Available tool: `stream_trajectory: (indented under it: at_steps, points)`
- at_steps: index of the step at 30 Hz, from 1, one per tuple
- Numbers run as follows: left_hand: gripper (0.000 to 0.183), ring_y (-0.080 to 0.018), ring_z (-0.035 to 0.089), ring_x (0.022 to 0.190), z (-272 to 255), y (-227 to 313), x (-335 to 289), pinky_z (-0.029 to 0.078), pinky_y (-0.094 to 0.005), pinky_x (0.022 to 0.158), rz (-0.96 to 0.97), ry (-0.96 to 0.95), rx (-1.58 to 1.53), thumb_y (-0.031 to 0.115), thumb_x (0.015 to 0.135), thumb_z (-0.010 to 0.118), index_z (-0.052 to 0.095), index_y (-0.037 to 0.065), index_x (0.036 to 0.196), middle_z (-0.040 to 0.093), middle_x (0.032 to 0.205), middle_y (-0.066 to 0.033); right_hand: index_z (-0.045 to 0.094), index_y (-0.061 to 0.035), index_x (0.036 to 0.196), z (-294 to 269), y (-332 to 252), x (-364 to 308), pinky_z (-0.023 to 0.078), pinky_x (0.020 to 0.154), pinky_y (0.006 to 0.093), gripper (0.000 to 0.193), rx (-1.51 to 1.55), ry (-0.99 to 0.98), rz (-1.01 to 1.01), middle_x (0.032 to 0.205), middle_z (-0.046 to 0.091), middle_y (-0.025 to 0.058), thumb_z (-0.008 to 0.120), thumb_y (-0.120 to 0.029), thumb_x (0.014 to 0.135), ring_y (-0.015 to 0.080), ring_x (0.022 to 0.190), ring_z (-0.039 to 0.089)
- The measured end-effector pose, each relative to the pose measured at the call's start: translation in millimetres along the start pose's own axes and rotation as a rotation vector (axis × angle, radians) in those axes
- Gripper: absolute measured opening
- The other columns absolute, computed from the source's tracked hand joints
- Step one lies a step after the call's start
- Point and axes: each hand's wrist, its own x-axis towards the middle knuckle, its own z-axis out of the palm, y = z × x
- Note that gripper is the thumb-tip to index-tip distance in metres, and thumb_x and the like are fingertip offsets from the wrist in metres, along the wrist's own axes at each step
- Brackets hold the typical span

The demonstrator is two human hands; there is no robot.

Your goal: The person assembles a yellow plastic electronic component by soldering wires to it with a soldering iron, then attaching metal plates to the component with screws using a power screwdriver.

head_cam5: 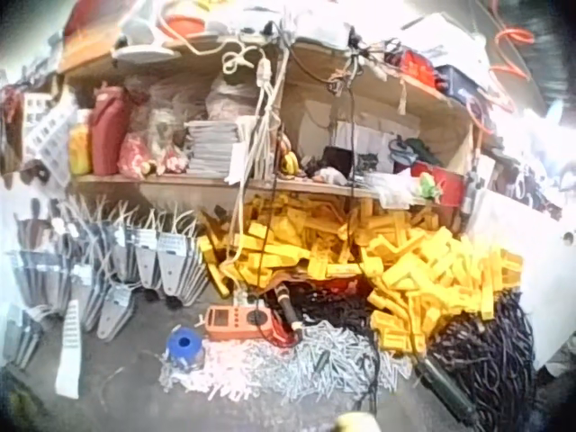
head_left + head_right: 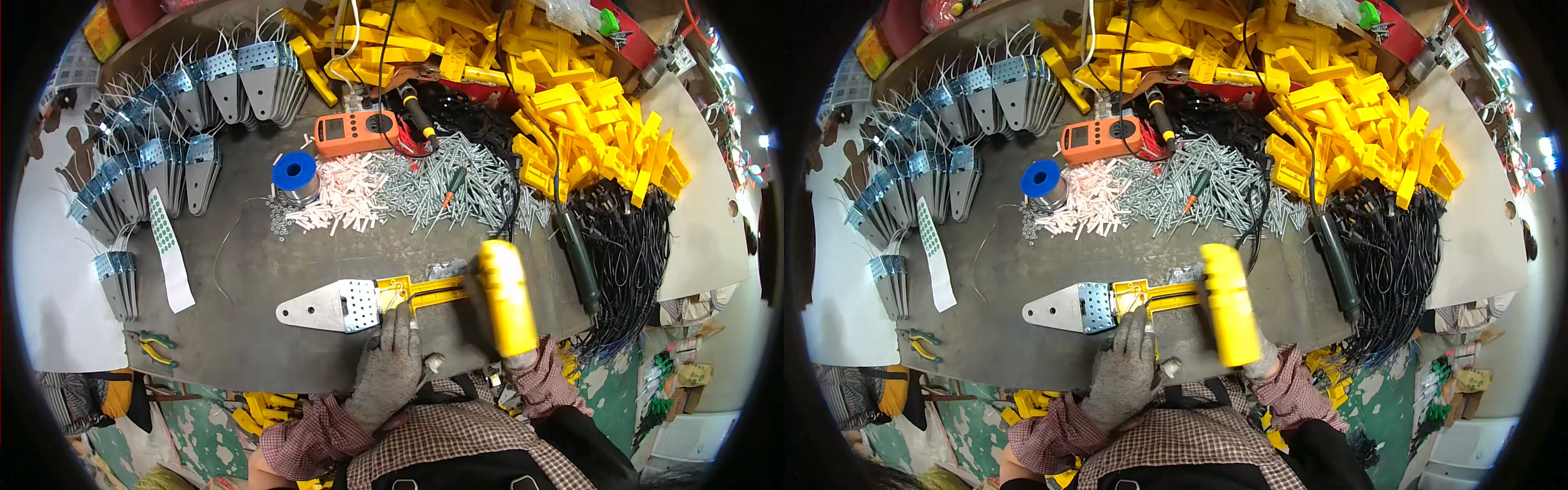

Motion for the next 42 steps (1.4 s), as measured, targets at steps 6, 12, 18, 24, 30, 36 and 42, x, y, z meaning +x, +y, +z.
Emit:
stream_trajectory:
  at_steps: [6,12,18,24,30,36,42]
  points:
    - [0.054,-0.0360,0.049,0.124,-6.9,-36.2,-32.9,0.044,-0.0469,0.097,0.129,-0.070,-0.316,0.031,0.083,0.069,0.055,0.000,0.124,0.045,0.139,-0.0249,0.048,-0.0045,0.129,-2.1,-32.4,24.7,0.029,0.107,0.0476,0.042,0.148,-0.549,0.051,0.126,0.051,0.0190,0.060,-0.014,0.090,0.0375,0.120,0.045]
    - [0.077,-0.0397,0.039,0.133,-45.6,-53.7,-6.6,0.032,-0.0574,0.109,0.208,0.132,-0.201,0.046,0.073,0.077,0.050,0.008,0.134,0.043,0.141,-0.0217,0.055,-0.0075,0.125,6.1,-32.7,10.4,0.031,0.103,0.0481,0.037,-0.008,-0.414,-0.107,0.117,0.057,0.0139,0.063,-0.013,0.089,0.0328,0.115,0.050]
    - [0.095,-0.0470,0.038,0.131,-28.9,-46.6,0.1,0.035,-0.0598,0.105,0.089,0.133,-0.253,0.034,0.054,0.089,0.049,0.015,0.138,0.037,0.144,-0.0254,0.060,-0.0072,0.122,-4.6,-12.5,36.7,0.034,0.104,0.0437,0.031,0.204,-0.649,-0.062,0.119,0.060,0.0119,0.058,-0.022,0.095,0.0306,0.114,0.053]
    - [0.089,-0.0464,0.030,0.137,-30.4,-37.2,0.8,0.027,-0.0639,0.109,0.033,0.015,-0.109,0.049,0.069,0.081,0.043,0.016,0.143,0.032,0.146,-0.0258,0.061,-0.0055,0.118,2.4,-10.9,22.7,0.033,0.105,0.0437,0.029,0.173,-0.540,-0.124,0.118,0.061,0.0106,0.062,-0.021,0.093,0.0298,0.117,0.052]
    - [0.093,-0.0480,0.027,0.139,-30.2,-37.5,1.0,0.025,-0.0658,0.109,0.048,0.009,-0.150,0.049,0.068,0.082,0.041,0.017,0.145,0.029,0.148,-0.0278,0.063,-0.0078,0.115,2.9,-22.3,20.0,0.041,0.096,0.0416,0.029,-0.099,-0.362,-0.271,0.107,0.065,0.0105,0.062,-0.025,0.091,0.0275,0.107,0.059]
    - [0.093,-0.0495,0.025,0.139,-46.9,-36.4,2.1,0.025,-0.0670,0.108,0.036,0.013,-0.148,0.057,0.067,0.079,0.043,0.014,0.143,0.027,0.152,-0.0242,0.069,-0.0036,0.095,-0.6,6.6,62.9,0.050,0.063,0.0429,0.032,-0.145,-0.536,-0.044,0.075,0.066,0.0179,0.057,-0.034,0.094,0.0346,0.069,0.065]
    - [0.060,-0.0464,0.040,0.131,-35.1,-21.6,89.6,0.034,-0.0543,0.108,0.142,0.227,-0.188,0.033,0.086,0.064,0.048,0.007,0.138,0.049,0.133,-0.0256,0.070,-0.0047,0.098,6.4,11.6,30.9,0.053,0.069,0.0450,0.024,0.016,-0.261,0.055,0.078,0.068,0.0185,0.067,-0.025,0.086,0.0359,0.077,0.067]
